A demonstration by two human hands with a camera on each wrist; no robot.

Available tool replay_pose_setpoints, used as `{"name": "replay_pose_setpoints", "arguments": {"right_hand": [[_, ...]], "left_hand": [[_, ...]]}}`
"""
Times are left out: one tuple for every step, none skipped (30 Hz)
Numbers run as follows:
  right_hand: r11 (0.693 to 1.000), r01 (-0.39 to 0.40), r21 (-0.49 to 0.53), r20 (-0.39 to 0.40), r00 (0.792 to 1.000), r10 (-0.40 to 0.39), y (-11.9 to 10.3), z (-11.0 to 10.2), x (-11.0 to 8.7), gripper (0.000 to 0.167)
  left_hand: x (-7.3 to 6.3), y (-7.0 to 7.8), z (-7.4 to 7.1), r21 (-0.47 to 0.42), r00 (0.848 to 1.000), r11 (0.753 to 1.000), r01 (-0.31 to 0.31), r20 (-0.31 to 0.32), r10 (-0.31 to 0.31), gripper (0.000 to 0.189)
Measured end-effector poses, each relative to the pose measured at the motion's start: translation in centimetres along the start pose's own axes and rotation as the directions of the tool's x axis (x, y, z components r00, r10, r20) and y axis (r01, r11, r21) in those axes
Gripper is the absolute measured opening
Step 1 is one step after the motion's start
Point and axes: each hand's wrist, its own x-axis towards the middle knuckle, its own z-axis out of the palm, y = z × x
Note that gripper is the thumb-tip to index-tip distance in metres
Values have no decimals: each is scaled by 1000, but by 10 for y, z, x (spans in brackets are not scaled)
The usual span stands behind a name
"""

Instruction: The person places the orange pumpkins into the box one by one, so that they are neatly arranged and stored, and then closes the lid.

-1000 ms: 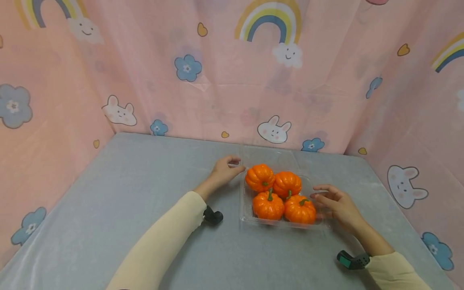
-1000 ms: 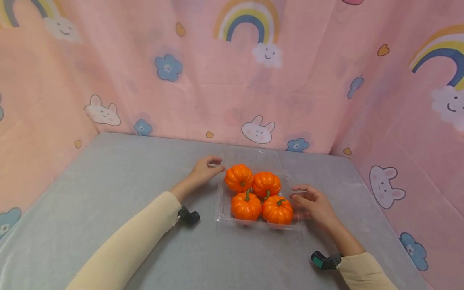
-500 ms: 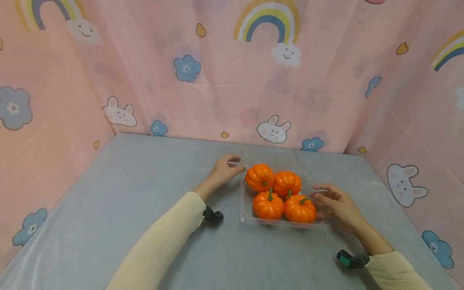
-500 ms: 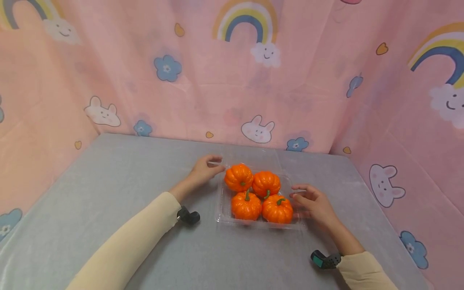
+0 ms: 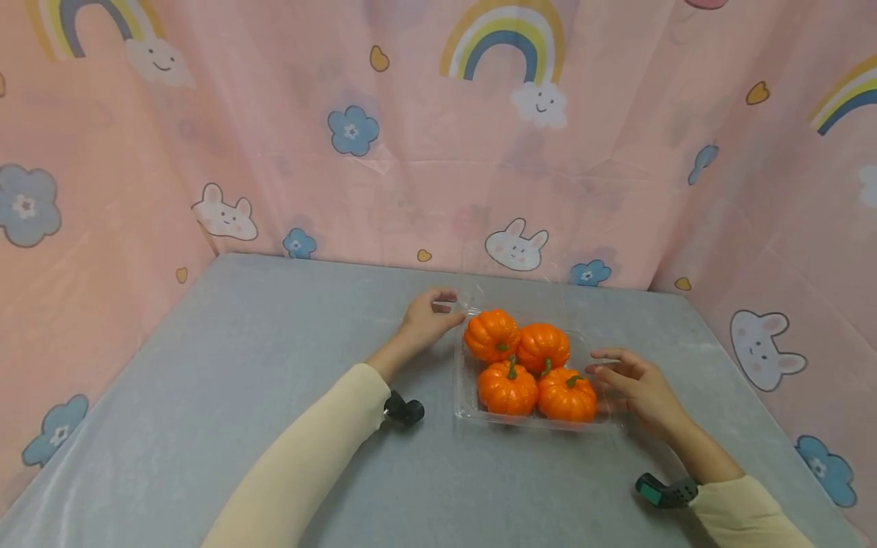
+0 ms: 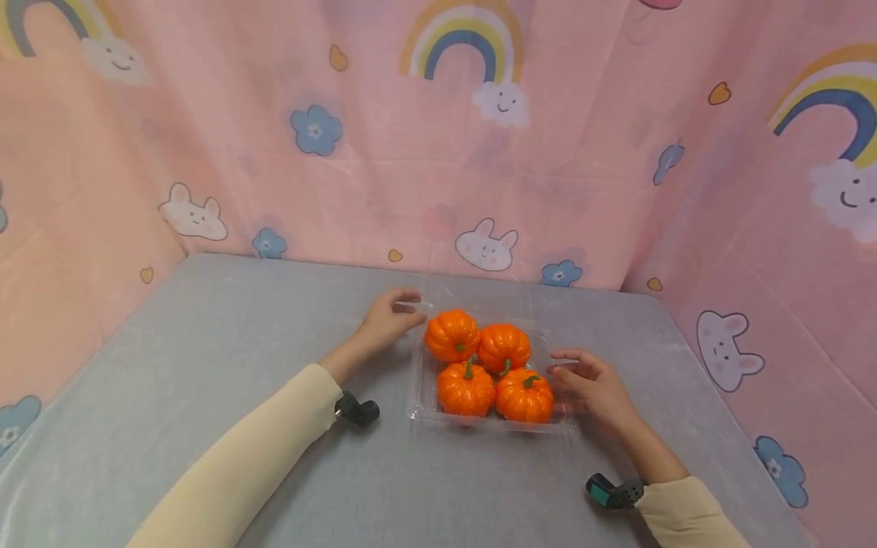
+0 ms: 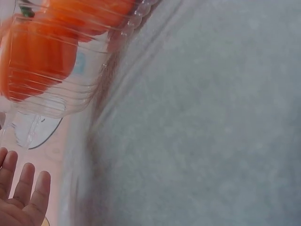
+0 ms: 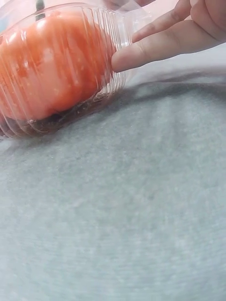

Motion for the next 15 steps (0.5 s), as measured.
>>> {"name": "replay_pose_setpoints", "arguments": {"right_hand": [[1000, -1, 4, -2, 1000, 1, 0, 0, 0, 22], [1000, -2, 7, -3, 1000, 2, 0, 0, 0, 22], [1000, -2, 10, -4, 1000, 2, 1, 0, 0, 22], [1000, -3, 13, -5, 1000, 3, 1, 0, 0, 22], [1000, -3, 14, -6, 1000, 3, 1, 0, 0, 22], [1000, -3, 15, -7, 1000, 3, 1, 0, 0, 22], [1000, -4, 20, -8, 1000, 4, 1, 1, 0, 22], [1000, -6, 24, -8, 1000, 6, 1, 1, 0, 22], [1000, -6, 27, -9, 1000, 7, 1, 1, 0, 22], [1000, -6, 29, -10, 1000, 6, 1, 1, 0, 22], [999, -6, 32, -10, 1000, 6, 1, 2, 0, 22], [999, -5, 34, -10, 1000, 5, 1, 2, 0, 22], [999, -4, 35, -10, 1000, 4, 1, 2, 0, 22], [999, -2, 36, -9, 1000, 2, 1, 2, 0, 22], [999, 1, 38, -9, 1000, 0, 1, 3, 0, 22]], "left_hand": [[0, 1, 0, -2, 1000, 1000, -1, -1, 1, 46], [-1, 1, 0, -4, 1000, 1000, -1, -1, 1, 46], [-1, 2, 0, -6, 1000, 1000, -1, -3, 1, 46], [-1, 1, 0, -12, 1000, 1000, -3, -4, 3, 46], [0, 1, 0, -16, 1000, 1000, -7, -5, 7, 46], [0, 0, 1, -21, 1000, 1000, -11, -8, 11, 45], [0, 0, 1, -26, 1000, 1000, -16, -10, 16, 45], [0, -1, 1, -33, 1000, 999, -24, -12, 24, 43], [0, -2, 1, -39, 999, 999, -32, -15, 32, 42], [0, -2, 1, -46, 999, 998, -40, -17, 39, 41], [1, -3, 1, -51, 999, 998, -47, -20, 46, 40], [1, -4, 0, -58, 998, 997, -52, -21, 51, 38], [1, -4, 0, -68, 998, 996, -59, -20, 58, 37], [1, -5, 0, -72, 998, 995, -65, -18, 63, 36], [1, -5, -1, -75, 998, 995, -70, -15, 69, 34]]}}
